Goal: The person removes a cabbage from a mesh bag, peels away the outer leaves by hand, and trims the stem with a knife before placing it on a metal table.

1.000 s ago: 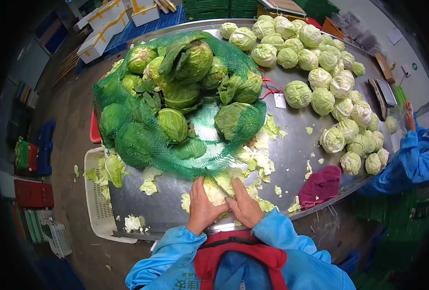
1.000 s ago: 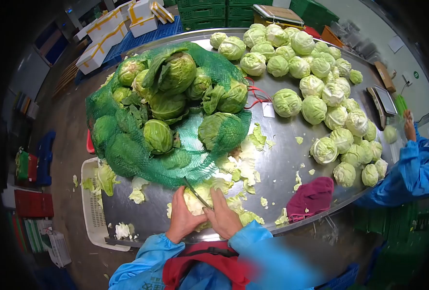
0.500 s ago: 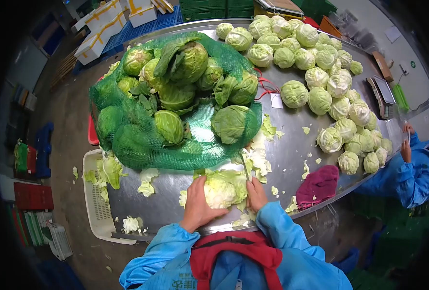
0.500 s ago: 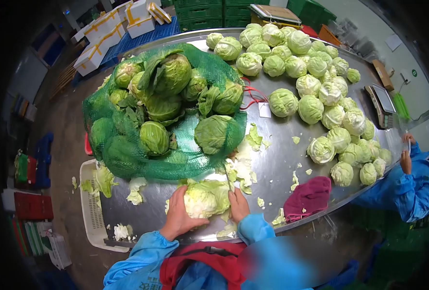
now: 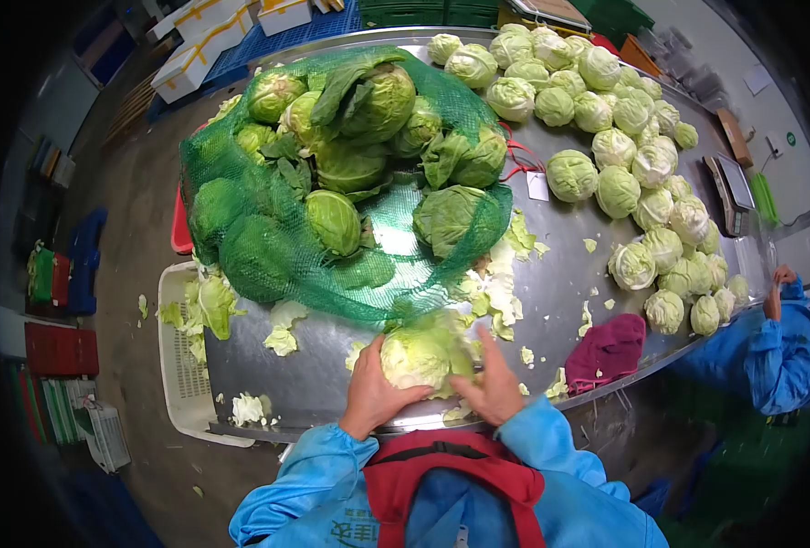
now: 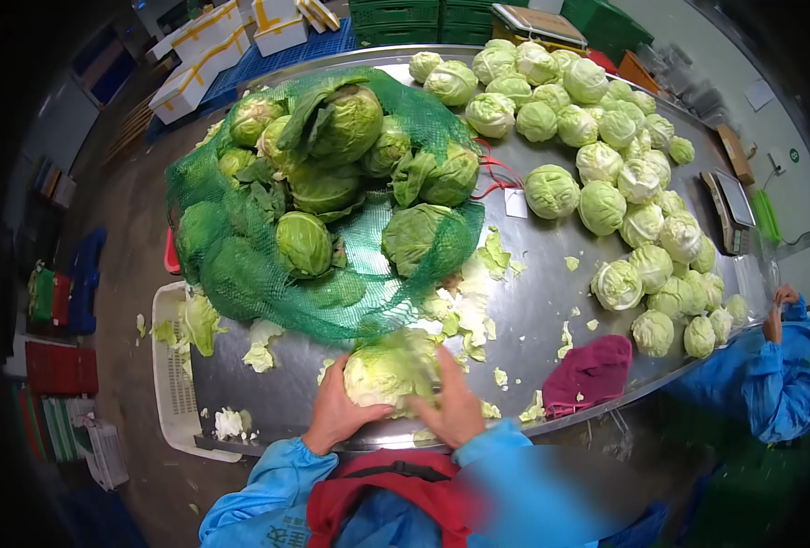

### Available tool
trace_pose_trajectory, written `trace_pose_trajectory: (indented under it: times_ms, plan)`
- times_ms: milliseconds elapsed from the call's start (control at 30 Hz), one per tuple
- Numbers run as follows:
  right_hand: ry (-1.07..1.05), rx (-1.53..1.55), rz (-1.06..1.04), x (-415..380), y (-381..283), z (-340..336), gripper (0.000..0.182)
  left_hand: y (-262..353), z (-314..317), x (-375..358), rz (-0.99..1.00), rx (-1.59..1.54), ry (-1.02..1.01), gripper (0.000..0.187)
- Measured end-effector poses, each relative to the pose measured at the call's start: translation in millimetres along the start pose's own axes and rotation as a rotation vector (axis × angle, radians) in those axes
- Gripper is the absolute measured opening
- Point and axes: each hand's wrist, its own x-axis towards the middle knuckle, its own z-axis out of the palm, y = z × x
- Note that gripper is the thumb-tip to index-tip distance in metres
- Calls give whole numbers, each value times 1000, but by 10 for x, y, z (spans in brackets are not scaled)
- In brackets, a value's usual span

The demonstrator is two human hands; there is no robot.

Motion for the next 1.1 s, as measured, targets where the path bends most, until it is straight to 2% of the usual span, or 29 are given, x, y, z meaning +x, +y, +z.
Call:
trace_pose_trajectory:
  times_ms: [33, 167, 233, 267, 400, 467, 500, 533, 567, 633, 700, 767, 800, 867, 900, 967, 1033, 1100]
  plan:
    - [-63, -7, -112, 46, -122, 44, 69, 96, 4, 36, 42, 116, -19, 105]
    - [-132, -30, -142, 258, 86, 253, 56, 201, 24, 99, 143, 367, -62, 105]
    - [-127, 22, -97, 296, 125, 243, 39, 178, 55, 93, 167, 383, -60, 104]
    - [-10, 20, -188, 316, 120, 289, 31, 171, 64, 142, 203, 402, -44, 103]
    - [57, 0, -163, 462, 191, 300, 30, 188, 43, 348, 157, 376, -162, 98]
    - [-3, -184, 156, 620, 368, 317, 32, 274, -9, 364, 250, 435, -221, 98]
    - [22, -180, 149, 610, 553, 303, 32, 307, -45, 370, 324, 494, -282, 99]
    - [59, -102, 220, 556, 810, 264, 34, 195, -53, 331, 447, 496, -255, 102]
    - [87, -26, 282, 567, 941, 204, 36, 163, -104, 294, 419, 504, -282, 107]
    - [84, 33, 207, 398, 865, 124, 39, -40, -156, 305, 353, 311, -273, 107]
    - [74, 92, 139, 207, 683, 98, 42, -36, -219, 241, 325, 289, -294, 106]
    - [140, 154, -62, 124, 453, 161, 47, -20, -250, 231, 308, 269, -307, 106]
    - [140, 158, -60, 135, 358, 239, 47, -13, -246, 224, 352, 274, -314, 106]
    - [130, 169, -181, 215, 208, 356, 44, -8, -248, 220, 396, 278, -326, 107]
    - [129, 170, -178, 278, 234, 361, 44, -7, -253, 226, 436, 304, -357, 108]
    - [-69, 205, -11, 446, 300, 406, 39, 4, -293, 218, 467, 333, -384, 109]
    - [-31, 157, 31, 486, 439, 438, 35, 24, -353, 186, 523, 493, -389, 112]
    - [86, 105, 83, 528, 766, 503, 31, -64, -377, 129, 506, 464, -398, 112]
